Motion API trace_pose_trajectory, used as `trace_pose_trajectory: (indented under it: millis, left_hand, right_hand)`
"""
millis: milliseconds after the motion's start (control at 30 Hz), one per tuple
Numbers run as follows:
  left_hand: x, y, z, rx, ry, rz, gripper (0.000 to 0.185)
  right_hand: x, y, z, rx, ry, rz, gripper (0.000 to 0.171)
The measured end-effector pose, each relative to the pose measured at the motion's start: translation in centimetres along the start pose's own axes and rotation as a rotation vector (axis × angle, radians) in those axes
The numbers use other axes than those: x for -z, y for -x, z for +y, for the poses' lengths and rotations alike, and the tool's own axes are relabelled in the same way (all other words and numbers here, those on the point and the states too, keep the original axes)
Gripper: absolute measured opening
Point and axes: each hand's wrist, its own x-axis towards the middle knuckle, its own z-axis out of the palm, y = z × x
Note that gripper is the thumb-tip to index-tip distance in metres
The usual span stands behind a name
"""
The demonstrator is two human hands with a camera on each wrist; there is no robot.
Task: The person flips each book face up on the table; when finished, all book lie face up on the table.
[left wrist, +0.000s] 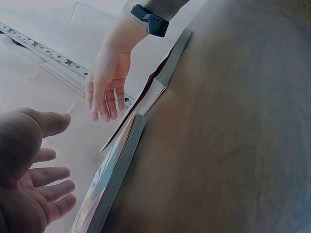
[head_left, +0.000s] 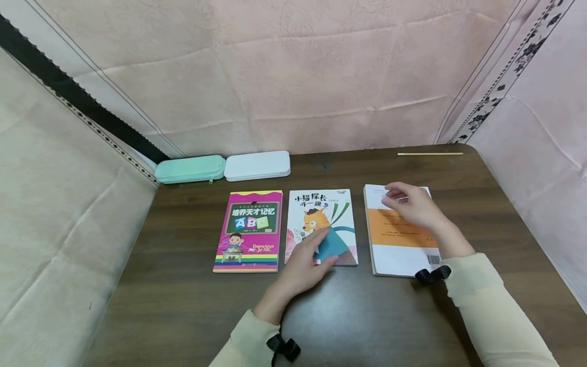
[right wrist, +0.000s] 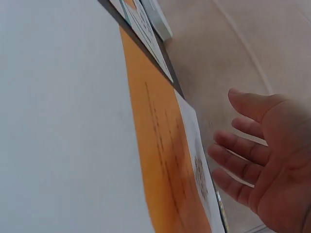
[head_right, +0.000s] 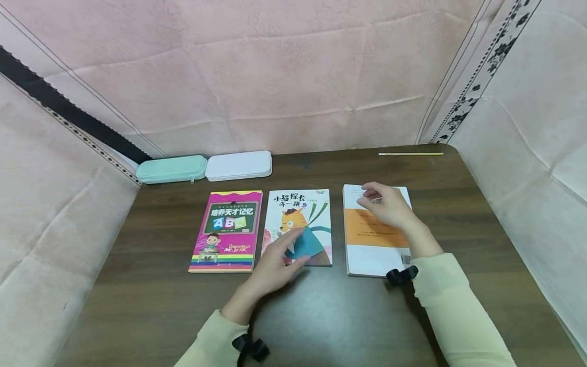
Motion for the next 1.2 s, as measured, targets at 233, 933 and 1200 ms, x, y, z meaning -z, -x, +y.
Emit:
trace_pose_trajectory:
  millis: [233, 933, 1200]
  left_hand:
    - [-1.0, -0.6, 0.0, -0.061, -0.040, -0.003, 0.061]
    - [-4.2, -1.7, 1.3, -0.160, -0.126, -0.104, 0.053]
    - [-5.2, -2.6, 2.4, -0.174, -0.170, -0.181, 0.053]
  right_hand:
    - [1.4, 0.5, 1.6, -0.011, 0.007, 0.026, 0.044]
    - [3.5, 1.2, 6.5, -0.161, 0.132, 0.101, 0.048]
    - [4.1, 0.8, 7.4, -0.143, 0.147, 0.075, 0.050]
